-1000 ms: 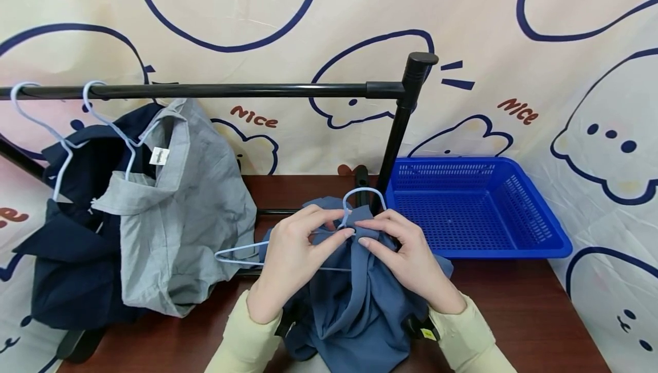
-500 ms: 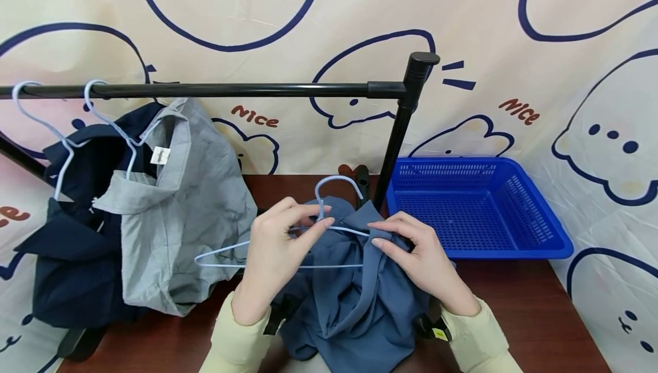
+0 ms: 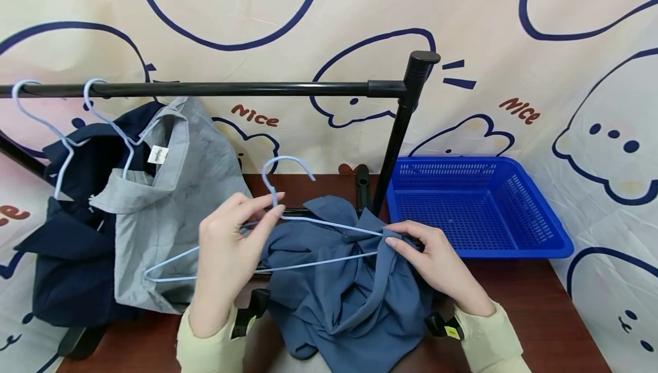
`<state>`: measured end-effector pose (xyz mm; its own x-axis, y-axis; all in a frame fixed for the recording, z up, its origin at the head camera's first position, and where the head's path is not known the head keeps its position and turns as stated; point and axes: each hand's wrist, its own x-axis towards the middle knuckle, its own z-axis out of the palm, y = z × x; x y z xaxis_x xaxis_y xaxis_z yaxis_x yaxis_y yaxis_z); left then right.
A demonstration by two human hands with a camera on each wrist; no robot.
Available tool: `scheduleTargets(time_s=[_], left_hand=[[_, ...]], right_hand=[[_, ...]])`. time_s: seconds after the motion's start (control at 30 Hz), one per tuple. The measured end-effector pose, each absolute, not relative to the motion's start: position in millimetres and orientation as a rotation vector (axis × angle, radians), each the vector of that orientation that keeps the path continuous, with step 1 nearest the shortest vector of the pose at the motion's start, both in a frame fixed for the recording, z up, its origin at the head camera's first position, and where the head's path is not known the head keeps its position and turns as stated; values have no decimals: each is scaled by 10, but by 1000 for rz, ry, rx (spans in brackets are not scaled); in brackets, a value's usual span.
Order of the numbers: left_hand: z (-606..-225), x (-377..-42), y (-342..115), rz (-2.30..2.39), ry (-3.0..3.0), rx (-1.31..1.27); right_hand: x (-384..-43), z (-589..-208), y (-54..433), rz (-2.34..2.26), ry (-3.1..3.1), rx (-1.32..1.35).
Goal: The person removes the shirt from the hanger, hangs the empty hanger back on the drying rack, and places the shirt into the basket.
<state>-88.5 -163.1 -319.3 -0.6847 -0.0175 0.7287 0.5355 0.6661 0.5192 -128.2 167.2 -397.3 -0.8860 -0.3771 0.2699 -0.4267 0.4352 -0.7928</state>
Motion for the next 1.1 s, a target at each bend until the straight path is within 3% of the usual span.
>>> scheduleTargets(time_s=[0.2,0.63,1.1], left_hand=[[-3104,-812,-1795,-917,-2118,-333],[-3041,-744,-1838,-922,-1963,-108],[-3018,-756,-1843,-870,-1879,8]], right_hand=[[-1295,-3991,1727,1376,-2720,721],[-1296,-4100,1584,1171,-2834,1025],[-1352,-3508,1441,936,-2444,1036]])
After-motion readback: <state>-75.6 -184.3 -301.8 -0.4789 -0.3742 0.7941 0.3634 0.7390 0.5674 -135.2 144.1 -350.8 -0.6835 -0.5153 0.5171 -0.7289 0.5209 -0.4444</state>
